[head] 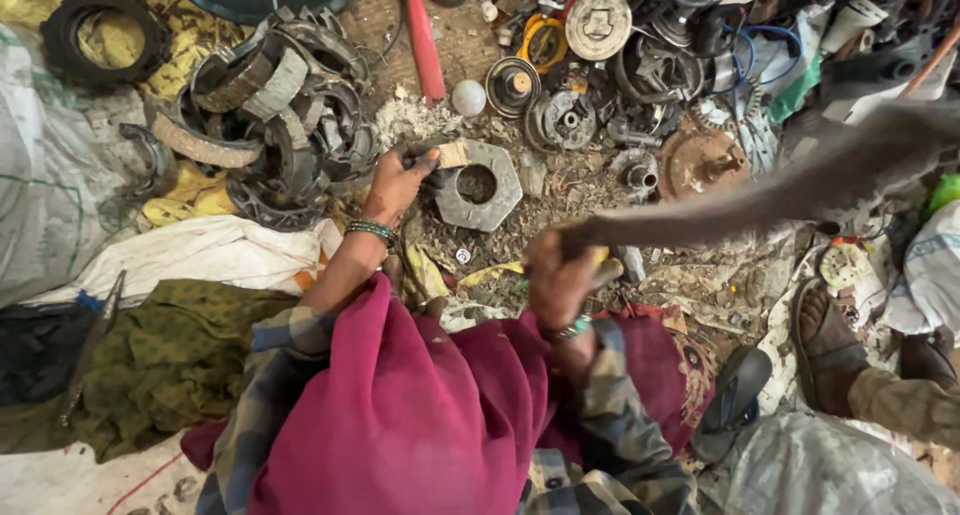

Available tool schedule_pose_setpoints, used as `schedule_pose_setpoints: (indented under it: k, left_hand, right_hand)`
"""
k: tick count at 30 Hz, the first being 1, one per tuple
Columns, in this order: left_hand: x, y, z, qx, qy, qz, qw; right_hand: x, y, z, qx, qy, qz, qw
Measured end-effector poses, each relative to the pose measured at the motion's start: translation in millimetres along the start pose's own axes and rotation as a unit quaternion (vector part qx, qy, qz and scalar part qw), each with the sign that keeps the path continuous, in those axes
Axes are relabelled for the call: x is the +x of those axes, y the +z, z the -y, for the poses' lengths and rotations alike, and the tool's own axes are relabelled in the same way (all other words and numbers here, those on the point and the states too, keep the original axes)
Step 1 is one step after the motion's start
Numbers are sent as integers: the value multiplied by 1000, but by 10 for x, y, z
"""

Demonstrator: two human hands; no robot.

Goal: The person sits on the floor and repeatedly strikes a small metal piece placed on a hexagonal anvil using a hammer. The person adjusts the metal piece occasionally and continues hammering.

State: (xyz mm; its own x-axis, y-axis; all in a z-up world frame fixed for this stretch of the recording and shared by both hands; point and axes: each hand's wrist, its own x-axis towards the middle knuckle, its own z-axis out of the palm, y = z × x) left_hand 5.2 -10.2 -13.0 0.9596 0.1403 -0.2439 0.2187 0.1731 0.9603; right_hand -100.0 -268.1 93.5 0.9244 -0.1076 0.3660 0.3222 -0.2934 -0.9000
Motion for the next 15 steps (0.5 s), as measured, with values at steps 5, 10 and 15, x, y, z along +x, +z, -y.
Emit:
schedule_pose_setpoints:
  k: [5,10,15]
  left_hand:
    - [-101,106,-163,-43,-11,23,999]
    - [-95,76,-209,18,29,39,999]
    - [-87,63,-223,-15,-21,26,999]
  right_hand:
    - [-211,258,-369,-308,17,247,919]
    - [58,99,35,-251,65,151,954]
    - [164,-11,97,-4,-37,0,999]
